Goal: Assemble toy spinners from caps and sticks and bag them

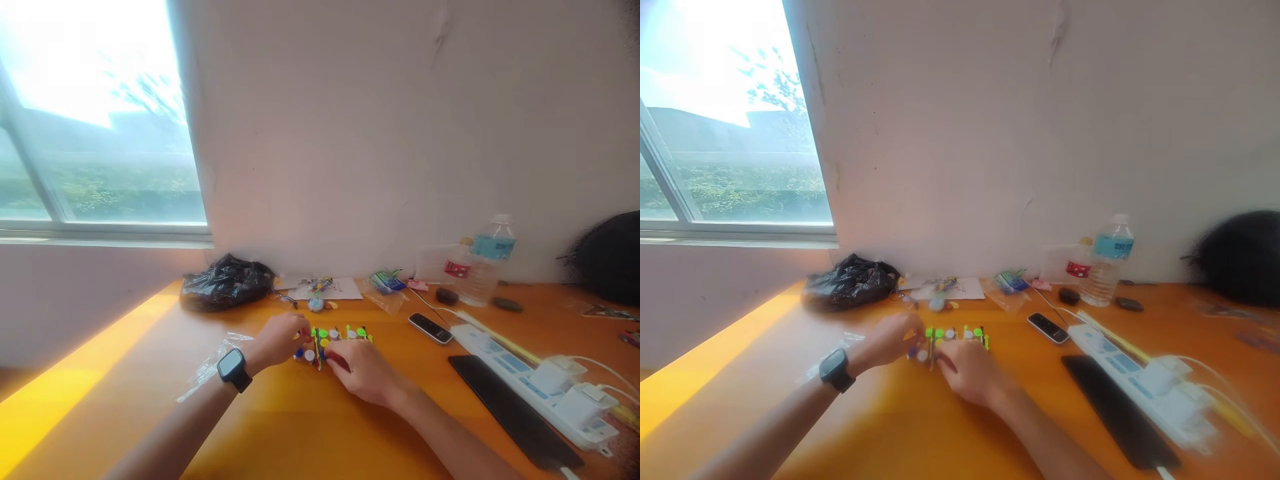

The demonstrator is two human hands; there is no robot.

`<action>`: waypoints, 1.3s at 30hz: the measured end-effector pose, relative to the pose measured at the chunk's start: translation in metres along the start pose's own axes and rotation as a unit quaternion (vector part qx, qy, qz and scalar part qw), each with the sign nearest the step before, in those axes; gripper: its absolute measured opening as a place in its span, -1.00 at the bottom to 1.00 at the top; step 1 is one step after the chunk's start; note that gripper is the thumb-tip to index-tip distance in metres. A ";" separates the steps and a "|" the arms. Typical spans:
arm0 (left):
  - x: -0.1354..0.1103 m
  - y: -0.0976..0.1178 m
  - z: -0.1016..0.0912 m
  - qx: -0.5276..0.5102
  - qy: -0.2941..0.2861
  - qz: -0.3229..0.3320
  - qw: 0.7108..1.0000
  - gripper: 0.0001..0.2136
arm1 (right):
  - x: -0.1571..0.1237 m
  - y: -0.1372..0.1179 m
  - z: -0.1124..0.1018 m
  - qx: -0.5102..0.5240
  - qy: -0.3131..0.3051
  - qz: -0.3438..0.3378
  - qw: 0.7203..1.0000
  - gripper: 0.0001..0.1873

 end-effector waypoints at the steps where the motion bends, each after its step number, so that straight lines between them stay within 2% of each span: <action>1: 0.000 0.000 -0.004 -0.002 0.001 0.003 1.000 -0.85 | -0.001 -0.002 0.000 0.001 -0.002 0.001 1.000 -0.84; 4: -0.001 0.005 -0.018 -0.006 0.004 0.011 1.000 -0.84 | -0.004 -0.006 0.001 0.006 -0.005 0.007 1.000 -0.83; 7: -0.011 0.015 -0.024 -0.020 0.002 0.021 1.000 -0.83 | -0.007 -0.010 0.006 0.005 0.000 0.007 1.000 -0.82; 11: -0.040 0.034 -0.016 -0.078 -0.027 0.044 0.996 -0.80 | -0.009 -0.010 0.014 -0.023 0.009 -0.003 1.000 -0.82; 15: -0.061 0.048 -0.005 -0.091 -0.051 0.024 0.994 -0.83 | -0.012 -0.006 0.020 -0.026 0.001 -0.003 1.000 -0.85; 21: -0.068 0.053 -0.006 -0.127 -0.052 0.031 0.990 -0.84 | -0.017 -0.002 0.020 0.003 0.007 -0.001 1.000 -0.77; 26: -0.072 0.050 0.004 -0.197 -0.063 0.051 0.977 -0.79 | -0.015 -0.005 0.022 0.016 -0.017 -0.053 0.998 -0.76; 29: -0.072 0.051 0.003 -0.166 -0.047 0.031 0.984 -0.77 | -0.012 -0.006 0.026 -0.043 -0.034 -0.099 0.994 -0.81; 33: -0.070 0.049 -0.005 -0.107 0.003 -0.017 0.994 -0.81 | -0.007 -0.004 0.031 -0.159 -0.030 -0.149 0.975 -0.68; 39: -0.066 0.025 0.006 -0.129 0.145 -0.025 0.981 -0.86 | -0.004 -0.003 0.033 -0.220 -0.024 -0.212 0.952 -0.67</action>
Point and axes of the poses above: each hand's wrist, its own x-axis towards the middle knuckle, its own z-axis out of the palm, y = z × x, the point moved 3 cm from there along x, towards the middle knuckle, and after that the axes turned 10 degrees about y, right-handed, at the moved point
